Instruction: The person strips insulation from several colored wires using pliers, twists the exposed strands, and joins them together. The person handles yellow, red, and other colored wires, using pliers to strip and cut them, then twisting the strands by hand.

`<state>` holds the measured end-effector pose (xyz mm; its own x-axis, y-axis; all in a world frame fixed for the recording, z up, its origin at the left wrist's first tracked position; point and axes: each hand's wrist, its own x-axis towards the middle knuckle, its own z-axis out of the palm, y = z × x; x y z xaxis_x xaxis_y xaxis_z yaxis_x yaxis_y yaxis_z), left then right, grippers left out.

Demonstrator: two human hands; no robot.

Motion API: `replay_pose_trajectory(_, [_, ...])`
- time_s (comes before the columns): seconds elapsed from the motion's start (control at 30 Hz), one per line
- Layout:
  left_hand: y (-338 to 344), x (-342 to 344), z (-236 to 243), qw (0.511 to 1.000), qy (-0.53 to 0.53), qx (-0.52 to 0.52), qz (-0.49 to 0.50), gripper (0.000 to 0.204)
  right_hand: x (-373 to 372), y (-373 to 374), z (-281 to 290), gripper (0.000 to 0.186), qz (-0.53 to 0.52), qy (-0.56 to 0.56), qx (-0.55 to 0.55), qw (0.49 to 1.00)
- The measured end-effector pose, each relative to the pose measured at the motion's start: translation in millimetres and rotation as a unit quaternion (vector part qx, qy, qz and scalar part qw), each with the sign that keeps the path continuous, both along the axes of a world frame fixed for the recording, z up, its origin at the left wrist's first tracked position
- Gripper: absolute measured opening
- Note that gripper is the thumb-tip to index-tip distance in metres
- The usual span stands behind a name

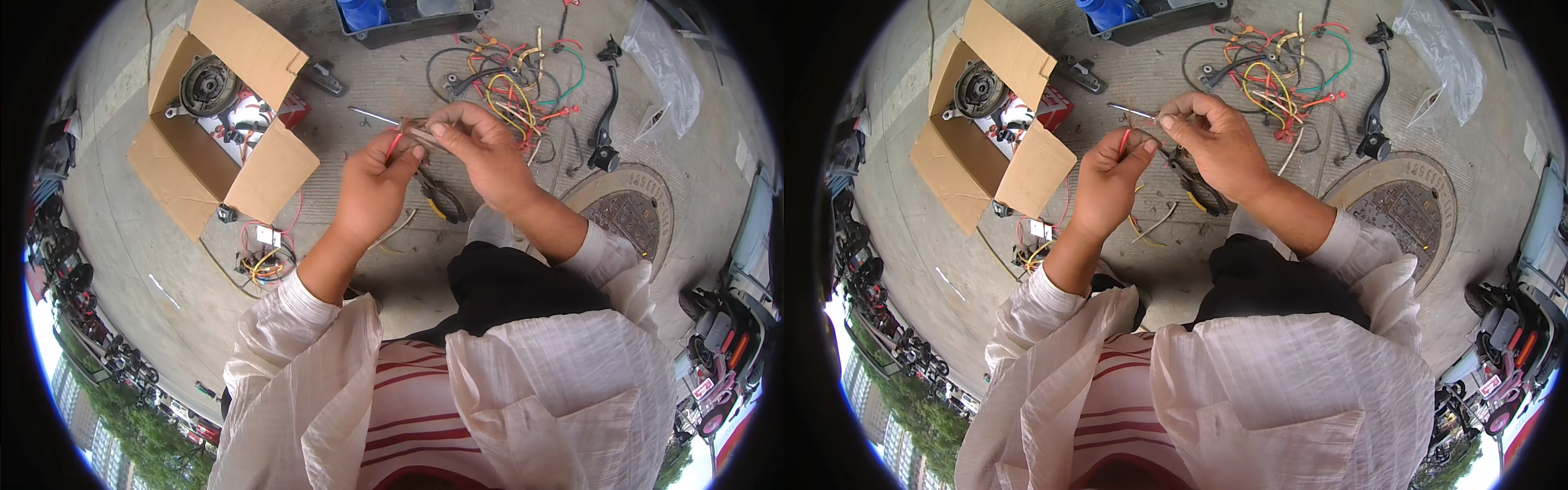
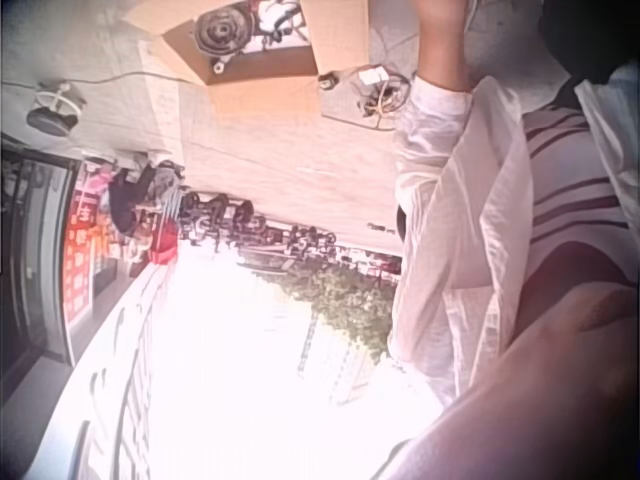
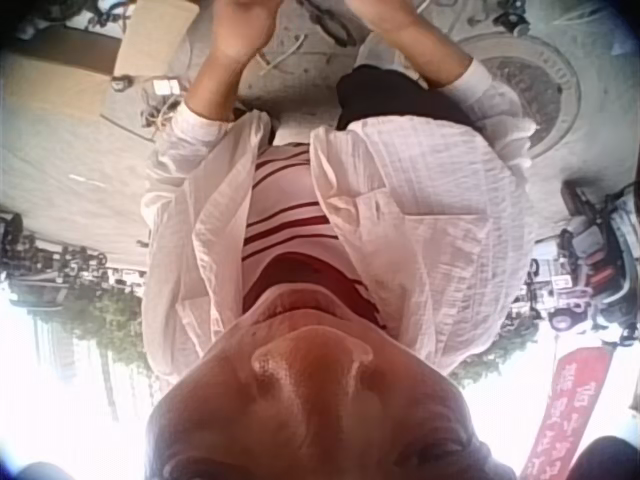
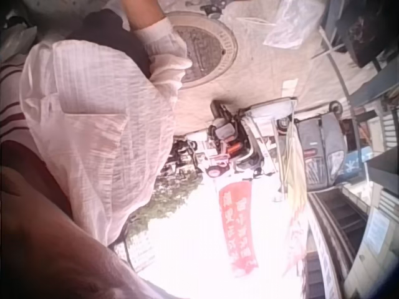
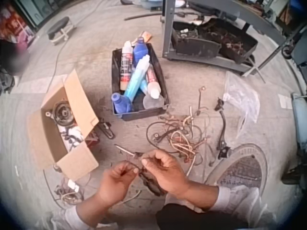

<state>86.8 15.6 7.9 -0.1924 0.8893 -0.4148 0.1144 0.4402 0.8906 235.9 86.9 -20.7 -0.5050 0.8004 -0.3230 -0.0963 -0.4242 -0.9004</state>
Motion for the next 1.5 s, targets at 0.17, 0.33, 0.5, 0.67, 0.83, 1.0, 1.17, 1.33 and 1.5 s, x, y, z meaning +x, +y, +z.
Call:
replay_pose_trajectory(0.17, [-9,-11,-4,0.878,0.443,0.141,-0.116,0.002,18,21,11,0.023,-0.005,-0.115,0.129,0.985])
replay_pose_trajectory(0.33, [-15,-20,-4,0.801,0.544,0.173,-0.183,0.012,21,32,37,0.024,0.205,-0.242,0.061,0.946])
replay_pose_trajectory(0.5, [-16,-24,0,0.768,0.562,0.216,-0.218,0.016,18,31,27,0.018,0.302,-0.188,0.034,0.934])
replay_pose_trajectory(0.67, [-17,-25,3,0.765,0.539,0.244,-0.252,0.020,21,29,15,0.008,0.335,-0.127,-0.002,0.934])
replay_pose_trajectory(0.83, [-22,-26,2,0.777,0.497,0.247,-0.297,0.020,17,27,30,0.004,0.314,-0.141,0.075,0.936])
replay_pose_trajectory(1.0, [-22,-25,-3,0.798,0.448,0.253,-0.313,0.018,12,11,26,0.003,0.260,-0.044,0.029,0.964])
replay_pose_trajectory(1.17, [-23,-26,-7,0.801,0.439,0.232,-0.335,0.014,9,-2,13,0.002,0.200,0.094,-0.117,0.968])
replay_pose_trajectory(1.33, [-34,-36,-12,0.810,0.418,0.199,-0.360,0.010,17,-7,2,0.005,0.226,0.028,-0.028,0.973])
replay_pose_trajectory(1.5, [-72,-93,-27,0.882,0.422,0.095,-0.187,0.007,53,45,0,0.004,0.092,-0.195,0.071,0.974])
